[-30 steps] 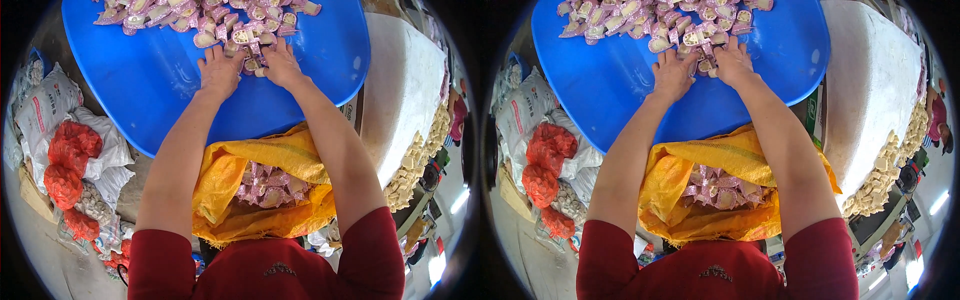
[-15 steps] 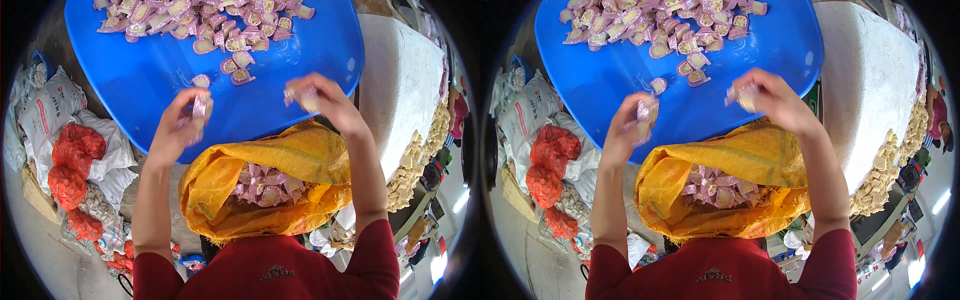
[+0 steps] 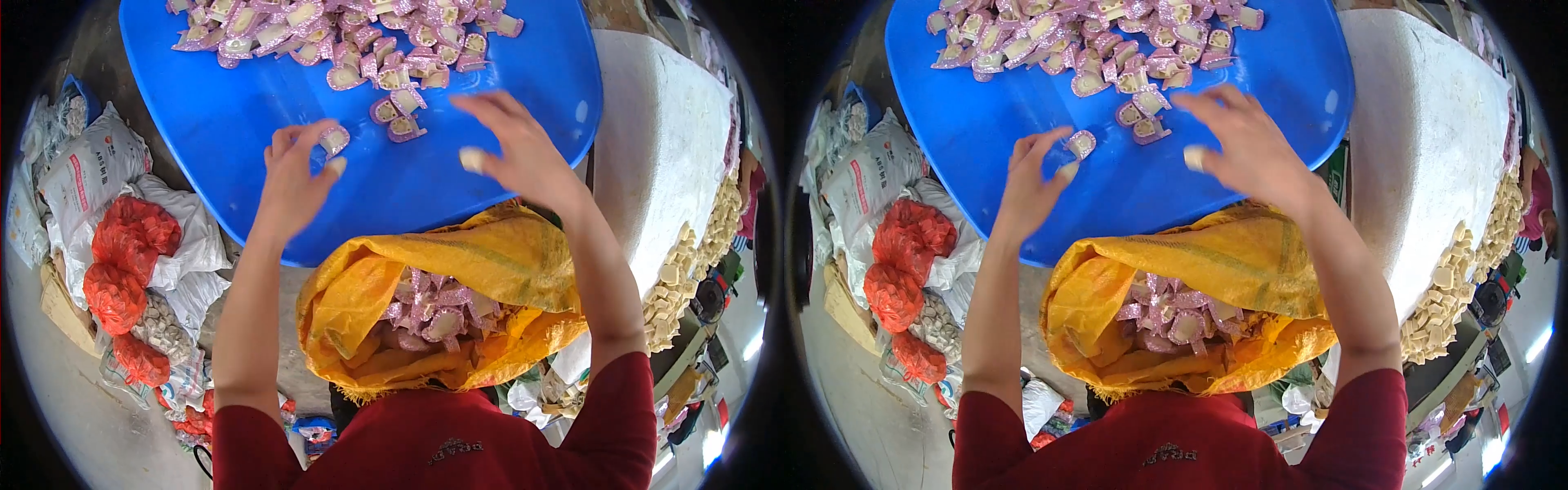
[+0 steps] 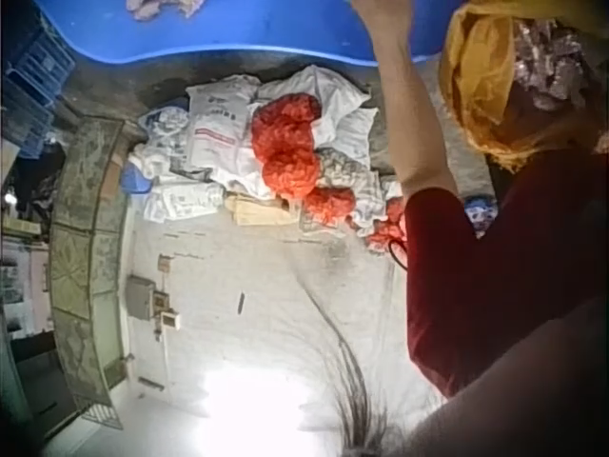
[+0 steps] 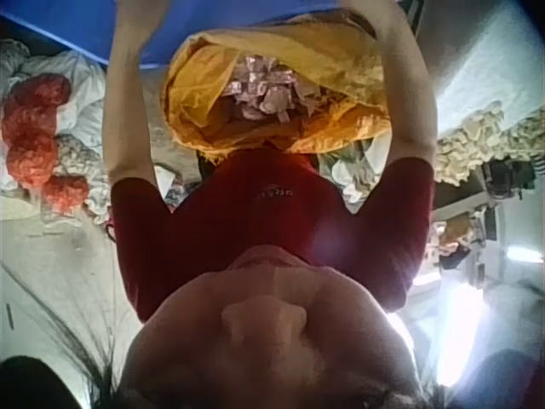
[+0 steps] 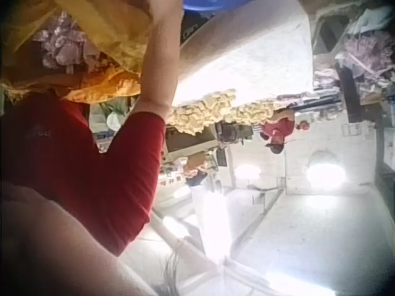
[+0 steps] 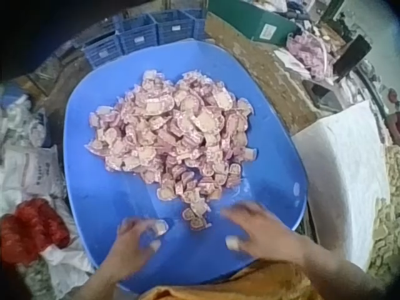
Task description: Sorting and collecting small pink shoe components from a blue tray into a yellow sack.
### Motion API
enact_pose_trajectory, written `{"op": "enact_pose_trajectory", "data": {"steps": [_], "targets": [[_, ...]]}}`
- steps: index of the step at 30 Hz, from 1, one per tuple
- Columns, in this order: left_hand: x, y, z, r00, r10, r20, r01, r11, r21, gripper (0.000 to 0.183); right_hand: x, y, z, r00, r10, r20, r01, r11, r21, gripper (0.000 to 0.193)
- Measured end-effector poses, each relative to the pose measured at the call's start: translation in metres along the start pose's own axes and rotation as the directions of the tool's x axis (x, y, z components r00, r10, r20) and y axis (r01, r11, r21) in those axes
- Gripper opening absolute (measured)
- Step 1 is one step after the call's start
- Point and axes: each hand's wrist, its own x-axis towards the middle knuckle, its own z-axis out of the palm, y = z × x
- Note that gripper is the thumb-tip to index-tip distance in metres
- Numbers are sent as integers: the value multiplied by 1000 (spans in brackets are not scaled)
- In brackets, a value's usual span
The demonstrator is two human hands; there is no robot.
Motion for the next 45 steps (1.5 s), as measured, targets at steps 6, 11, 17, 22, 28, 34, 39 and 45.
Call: {"op": "enact_pose_trajectory", "data": {"steps": [6,11,17,22,28,34,39,45], "targets": [[60,-16,83,996,-41,-75,62,952,300,65,98,27,68,954,281,-101,-298,910,-289,70],[75,-14,101,998,54,-38,-45,977,209,58,102,36,86,914,386,-123,-404,848,-343,60],[63,-38,94,996,73,-58,-65,989,133,48,85,48,72,929,353,108,-338,931,-139,42],[65,-34,86,968,237,-87,-208,943,260,44,78,39,66,904,398,158,-383,916,-117,39],[67,-27,85,944,-164,286,220,959,-178,46,66,48,73,929,361,83,-359,933,-33,40],[64,-32,78,915,-102,391,210,946,-246,38,63,44,68,920,385,64,-388,921,40,40],[43,-18,77,970,-5,241,14,999,-36,30,59,46,61,921,383,66,-388,915,107,38],[10,4,20,939,192,287,0,831,-556,28,12,7,15,990,77,118,-132,800,585,31]]}}
